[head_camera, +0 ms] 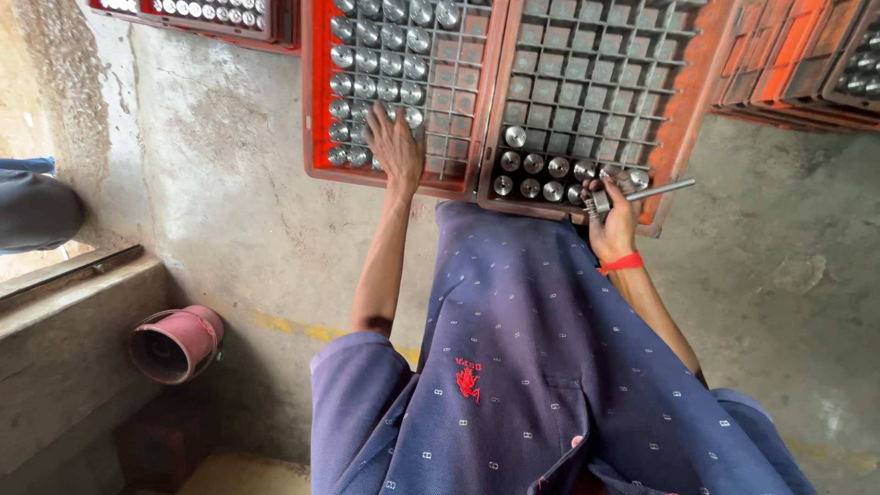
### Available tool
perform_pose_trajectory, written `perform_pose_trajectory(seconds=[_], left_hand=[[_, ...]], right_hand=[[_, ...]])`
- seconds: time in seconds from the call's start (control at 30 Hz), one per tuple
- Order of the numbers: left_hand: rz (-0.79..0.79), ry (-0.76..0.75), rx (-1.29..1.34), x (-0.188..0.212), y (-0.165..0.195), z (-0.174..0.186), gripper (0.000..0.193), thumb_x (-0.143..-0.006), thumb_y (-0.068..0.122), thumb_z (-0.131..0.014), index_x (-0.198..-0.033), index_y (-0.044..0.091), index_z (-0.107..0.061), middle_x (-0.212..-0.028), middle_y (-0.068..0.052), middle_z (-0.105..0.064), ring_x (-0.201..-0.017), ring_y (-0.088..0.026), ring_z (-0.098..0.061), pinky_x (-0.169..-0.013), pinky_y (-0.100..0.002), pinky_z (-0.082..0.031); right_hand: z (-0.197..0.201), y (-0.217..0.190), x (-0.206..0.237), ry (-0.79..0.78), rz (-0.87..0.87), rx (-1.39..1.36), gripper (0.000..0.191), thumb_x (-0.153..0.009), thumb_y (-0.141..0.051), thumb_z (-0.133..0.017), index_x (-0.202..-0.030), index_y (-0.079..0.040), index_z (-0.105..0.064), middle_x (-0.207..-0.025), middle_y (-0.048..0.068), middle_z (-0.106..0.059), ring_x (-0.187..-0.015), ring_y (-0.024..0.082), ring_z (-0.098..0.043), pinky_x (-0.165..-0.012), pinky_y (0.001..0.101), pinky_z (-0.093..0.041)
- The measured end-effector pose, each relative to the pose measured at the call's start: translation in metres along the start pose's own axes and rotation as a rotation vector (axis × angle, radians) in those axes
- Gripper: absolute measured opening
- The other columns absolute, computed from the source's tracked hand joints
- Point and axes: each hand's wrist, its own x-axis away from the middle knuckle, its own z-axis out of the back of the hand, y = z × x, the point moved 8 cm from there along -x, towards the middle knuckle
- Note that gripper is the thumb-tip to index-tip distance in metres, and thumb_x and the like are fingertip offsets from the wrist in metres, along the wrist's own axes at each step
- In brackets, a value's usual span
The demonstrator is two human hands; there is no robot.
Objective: The person transfers small metal caps from one crate to another using both hands. They repeatedly pick up caps and place them into an empty crate, then move the filled crate aside and continue with another crate.
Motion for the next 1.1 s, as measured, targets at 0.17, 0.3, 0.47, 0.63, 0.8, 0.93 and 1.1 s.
perform_pose_trajectory(seconds=[0.17, 0.3, 0.47, 0.63, 0.8, 0.93, 1.1], left_hand=[[0.089, -0.118, 0.422, 0.01, -0.023, 0.025, 0.049, -0.081, 0.039, -0.091, -0.104, 0.0, -0.072, -0.128, -0.015, -0.056, -0.126, -0.032, -0.049, -0.11, -0.049, -0.042], [0.033, 0.138, 1.044, 0.024, -0.035, 0.073, 0.045, -0.081, 0.024, -0.089, -0.114, -0.001, -0.073, -0.123, -0.01, -0.062, -0.122, -0.027, -0.058, -0.106, -0.045, -0.051], [0.656, -0.223, 1.702, 0.079, 0.038, -0.036, 0.04, -0.088, 0.014, -0.085, -0.119, 0.003, -0.062, -0.105, -0.005, -0.068, -0.097, -0.02, -0.064, -0.087, -0.037, -0.054], [0.017, -0.41, 1.14, 0.146, 0.168, -0.041, 0.044, -0.079, 0.018, -0.084, -0.117, 0.0, -0.07, -0.099, -0.014, -0.078, -0.09, -0.028, -0.074, -0.083, -0.04, -0.059], [-0.015, -0.629, 0.94, 0.178, 0.23, -0.018, 0.056, -0.075, 0.026, -0.084, -0.122, 0.0, -0.07, -0.095, -0.02, -0.076, -0.091, -0.037, -0.074, -0.078, -0.045, -0.057], [-0.068, -0.723, 0.837, 0.181, 0.257, -0.019, 0.055, -0.069, 0.028, -0.087, -0.115, 0.001, -0.072, -0.092, -0.022, -0.076, -0.089, -0.038, -0.073, -0.077, -0.047, -0.056], [-0.035, -0.857, 1.017, 0.203, 0.277, -0.027, 0.051, -0.072, 0.033, -0.084, -0.108, 0.0, -0.071, -0.092, -0.02, -0.077, -0.087, -0.034, -0.078, -0.08, -0.045, -0.06]], right_hand=[[0.006, 0.001, 0.004, 0.007, -0.005, 0.004, 0.013, -0.104, -0.002, -0.057, -0.116, -0.003, -0.063, -0.092, 0.008, -0.065, -0.088, 0.02, -0.067, -0.085, 0.0354, -0.058], [0.011, -0.01, 0.009, -0.017, 0.014, 0.035, 0.015, -0.102, -0.002, -0.057, -0.116, -0.002, -0.062, -0.094, 0.007, -0.065, -0.089, 0.019, -0.067, -0.089, 0.0364, -0.059], [-0.012, -0.011, 0.009, -0.039, 0.0, 0.057, 0.015, -0.103, -0.002, -0.059, -0.118, -0.003, -0.063, -0.101, 0.005, -0.066, -0.09, 0.017, -0.066, -0.09, 0.0352, -0.057], [-0.054, -0.041, 0.017, -0.161, 0.037, 0.11, 0.014, -0.104, -0.005, -0.06, -0.117, -0.004, -0.062, -0.09, 0.006, -0.063, -0.088, 0.018, -0.065, -0.089, 0.0345, -0.057], [-0.071, -0.074, 0.028, -0.232, 0.083, 0.184, 0.013, -0.104, -0.006, -0.059, -0.117, -0.005, -0.06, -0.088, 0.007, -0.064, -0.089, 0.017, -0.066, -0.085, 0.0336, -0.057], [-0.053, -0.079, 0.032, -0.363, 0.113, 0.34, 0.012, -0.109, -0.008, -0.056, -0.12, -0.005, -0.058, -0.088, 0.007, -0.064, -0.091, 0.016, -0.066, -0.086, 0.031, -0.056], [-0.01, -0.063, 0.011, -0.402, -0.012, 0.383, 0.016, -0.105, -0.005, -0.059, -0.12, -0.003, -0.06, -0.09, 0.007, -0.065, -0.087, 0.016, -0.066, -0.081, 0.0295, -0.055]])
